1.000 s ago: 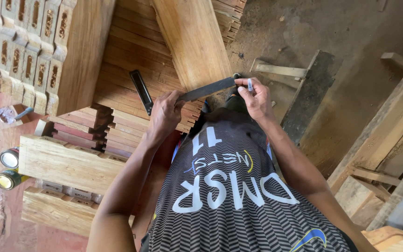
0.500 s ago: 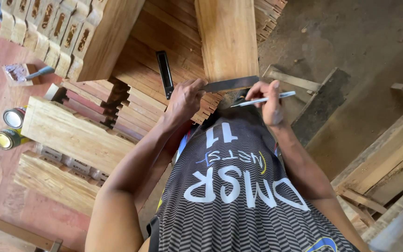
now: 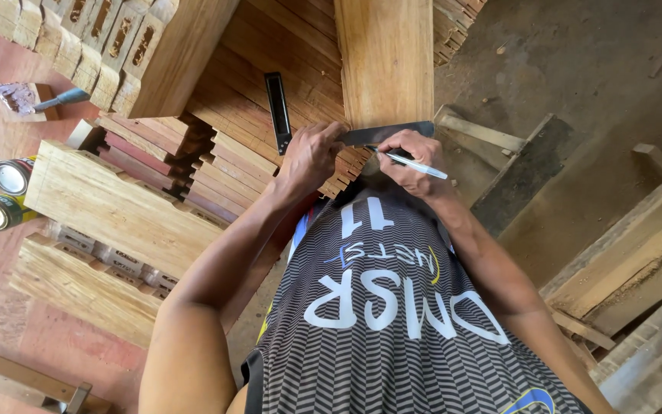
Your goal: The person uses a metal square ruler and a white marker to draw straight lines on several rectangular wooden planks. They repeatedly position the ruler on the wood, draw a line along its edge, and then move to the next plank to repeat the process.
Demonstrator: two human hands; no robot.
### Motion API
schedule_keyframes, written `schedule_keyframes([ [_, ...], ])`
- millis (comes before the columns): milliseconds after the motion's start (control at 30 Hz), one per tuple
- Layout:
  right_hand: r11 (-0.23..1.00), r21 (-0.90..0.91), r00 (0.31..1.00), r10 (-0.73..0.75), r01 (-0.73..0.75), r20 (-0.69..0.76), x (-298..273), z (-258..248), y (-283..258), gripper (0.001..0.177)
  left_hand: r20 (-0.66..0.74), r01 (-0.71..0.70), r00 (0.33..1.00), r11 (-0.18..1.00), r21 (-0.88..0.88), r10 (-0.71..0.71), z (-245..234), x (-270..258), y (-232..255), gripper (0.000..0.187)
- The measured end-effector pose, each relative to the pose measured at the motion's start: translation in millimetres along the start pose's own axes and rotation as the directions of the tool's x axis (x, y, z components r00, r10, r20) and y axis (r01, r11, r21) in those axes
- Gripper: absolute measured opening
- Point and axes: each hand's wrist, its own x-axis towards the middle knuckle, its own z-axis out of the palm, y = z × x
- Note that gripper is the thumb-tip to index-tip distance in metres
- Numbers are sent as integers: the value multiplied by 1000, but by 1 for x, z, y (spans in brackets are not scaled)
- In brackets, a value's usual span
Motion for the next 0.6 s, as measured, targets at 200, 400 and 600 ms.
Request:
schedule_keyframes([
  [200,999,42,1000,2,-2,-14,-2,4,6,7,8,16,1000,1000,-15,-16,1,-2,-1,11],
  [400,998,58,1000,0,1,-9,1,3,-2,7,10,6,1000,1000,-7,-6,5,-2,-4,14],
  [600,998,58,1000,-1,2,-15,1,3,-2,7,20,19,1000,1000,5,-19,0,-1,0,12],
])
